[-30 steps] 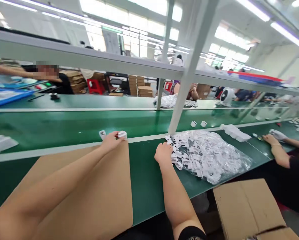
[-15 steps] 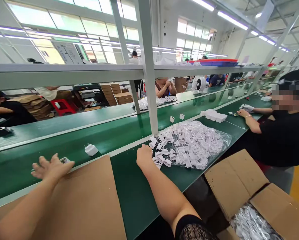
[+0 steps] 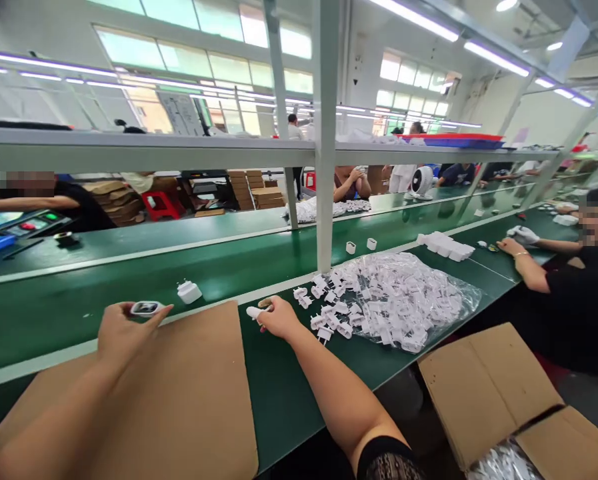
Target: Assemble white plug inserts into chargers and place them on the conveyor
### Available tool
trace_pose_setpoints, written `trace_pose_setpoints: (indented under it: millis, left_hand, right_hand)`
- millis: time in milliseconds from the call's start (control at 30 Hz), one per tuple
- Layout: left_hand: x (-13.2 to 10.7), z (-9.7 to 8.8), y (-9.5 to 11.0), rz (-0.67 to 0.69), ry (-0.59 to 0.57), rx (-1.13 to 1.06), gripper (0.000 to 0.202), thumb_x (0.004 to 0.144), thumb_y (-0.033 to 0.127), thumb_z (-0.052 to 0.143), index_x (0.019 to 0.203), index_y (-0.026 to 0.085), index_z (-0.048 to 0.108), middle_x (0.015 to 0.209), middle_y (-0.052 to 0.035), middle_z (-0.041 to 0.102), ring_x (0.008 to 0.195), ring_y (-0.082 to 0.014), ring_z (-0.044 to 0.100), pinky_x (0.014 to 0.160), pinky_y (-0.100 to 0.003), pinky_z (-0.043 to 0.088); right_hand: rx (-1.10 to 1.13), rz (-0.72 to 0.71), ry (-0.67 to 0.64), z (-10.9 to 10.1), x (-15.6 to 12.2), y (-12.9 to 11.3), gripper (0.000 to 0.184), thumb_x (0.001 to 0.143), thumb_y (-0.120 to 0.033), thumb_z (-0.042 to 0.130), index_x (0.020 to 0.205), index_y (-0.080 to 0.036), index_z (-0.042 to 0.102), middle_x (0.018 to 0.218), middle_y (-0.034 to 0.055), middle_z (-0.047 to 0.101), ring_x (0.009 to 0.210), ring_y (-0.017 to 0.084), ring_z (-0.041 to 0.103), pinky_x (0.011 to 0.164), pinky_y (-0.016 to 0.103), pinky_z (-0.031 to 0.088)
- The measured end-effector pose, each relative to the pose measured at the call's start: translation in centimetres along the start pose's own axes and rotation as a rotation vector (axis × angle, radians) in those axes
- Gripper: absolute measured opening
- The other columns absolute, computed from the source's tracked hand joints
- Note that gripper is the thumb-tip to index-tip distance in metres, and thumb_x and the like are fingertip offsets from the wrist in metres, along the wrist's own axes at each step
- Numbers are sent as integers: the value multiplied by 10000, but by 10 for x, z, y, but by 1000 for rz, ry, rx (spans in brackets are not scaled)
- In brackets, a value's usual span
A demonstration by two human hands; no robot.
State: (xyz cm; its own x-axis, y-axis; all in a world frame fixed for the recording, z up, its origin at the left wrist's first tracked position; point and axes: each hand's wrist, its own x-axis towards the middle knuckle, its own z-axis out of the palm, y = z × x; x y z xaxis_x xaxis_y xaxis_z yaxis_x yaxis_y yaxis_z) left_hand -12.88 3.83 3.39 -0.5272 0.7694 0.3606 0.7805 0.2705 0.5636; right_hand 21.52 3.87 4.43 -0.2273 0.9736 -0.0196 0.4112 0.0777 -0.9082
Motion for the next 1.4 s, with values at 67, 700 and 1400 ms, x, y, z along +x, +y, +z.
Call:
trace_pose_setpoints:
  millis: [67,700,1400]
  left_hand:
    - [-33,-3,12,19,-22,-154,562,701,626,738,1014,235,484,1039,-50,614,939,-287,641,772,-381,521]
    - [-140,6,35,177,-689,-776,420,754,418,821,1077,188,682,989,-49,696,839,-182,645,764,-310,516]
    - [-137,7,36,197,-599,-701,355,708,413,869,750,176,607,745,30,528,671,-128,479,619,-262,363]
  right_hand:
    - [161,53,-34,6,2,2,343,778,-294,800,1059,-174,645,748,-10,693,530,107,572,515,220,435]
    - [331,-80,-253,37,-14,-10,377,738,-398,813,1069,-229,748,990,56,750,883,203,680,782,341,557]
    - [-403,-788,-134,53,-33,-26,473,816,-17,496,1193,-226,689,1046,68,707,1004,231,647,862,345,546]
